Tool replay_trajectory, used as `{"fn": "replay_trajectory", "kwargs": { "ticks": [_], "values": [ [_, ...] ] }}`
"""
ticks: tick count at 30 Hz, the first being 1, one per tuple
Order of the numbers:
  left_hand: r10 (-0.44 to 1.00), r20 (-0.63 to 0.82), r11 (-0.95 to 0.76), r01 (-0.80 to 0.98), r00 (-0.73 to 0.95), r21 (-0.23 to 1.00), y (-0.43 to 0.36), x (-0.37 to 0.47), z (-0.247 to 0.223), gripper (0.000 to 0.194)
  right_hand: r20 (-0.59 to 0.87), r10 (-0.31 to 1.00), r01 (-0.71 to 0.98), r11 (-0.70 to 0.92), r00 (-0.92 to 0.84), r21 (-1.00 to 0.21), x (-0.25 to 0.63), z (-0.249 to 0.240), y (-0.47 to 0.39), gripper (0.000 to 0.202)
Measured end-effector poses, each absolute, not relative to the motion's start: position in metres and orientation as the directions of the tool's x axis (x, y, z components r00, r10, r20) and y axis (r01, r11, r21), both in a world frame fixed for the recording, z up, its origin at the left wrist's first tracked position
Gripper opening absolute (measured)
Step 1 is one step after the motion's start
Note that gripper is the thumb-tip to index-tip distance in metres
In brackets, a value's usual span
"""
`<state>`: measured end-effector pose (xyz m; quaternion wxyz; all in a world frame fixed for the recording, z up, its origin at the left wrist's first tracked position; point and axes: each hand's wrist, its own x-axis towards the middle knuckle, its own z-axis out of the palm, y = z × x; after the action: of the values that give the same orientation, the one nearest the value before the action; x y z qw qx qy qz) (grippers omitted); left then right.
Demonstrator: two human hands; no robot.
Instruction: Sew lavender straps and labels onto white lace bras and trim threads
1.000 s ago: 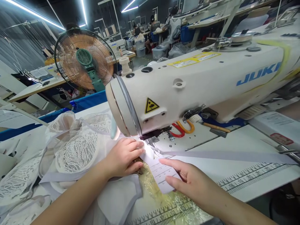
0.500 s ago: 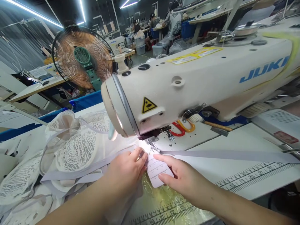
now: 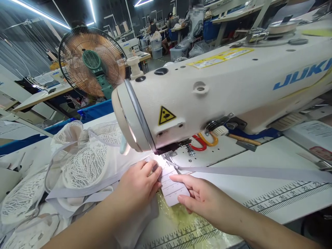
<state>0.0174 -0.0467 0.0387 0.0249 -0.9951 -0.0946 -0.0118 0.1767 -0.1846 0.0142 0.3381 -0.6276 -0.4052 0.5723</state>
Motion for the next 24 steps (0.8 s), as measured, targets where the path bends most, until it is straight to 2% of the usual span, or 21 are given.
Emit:
{"fn": "replay_trajectory", "kwargs": {
  "ticks": [15,24],
  "values": [
    [0.182,0.084,-0.983,0.183,0.980,-0.005,-0.036,0.016,0.034,0.036,-0.425,0.904,0.042,-0.423,-0.047,-0.905,0.177,0.015,-0.185,0.056],
    [0.103,0.077,-0.990,0.095,0.992,0.103,-0.030,0.002,0.032,0.038,-0.438,0.896,0.043,-0.436,-0.069,-0.899,0.178,0.015,-0.185,0.058]
  ]
}}
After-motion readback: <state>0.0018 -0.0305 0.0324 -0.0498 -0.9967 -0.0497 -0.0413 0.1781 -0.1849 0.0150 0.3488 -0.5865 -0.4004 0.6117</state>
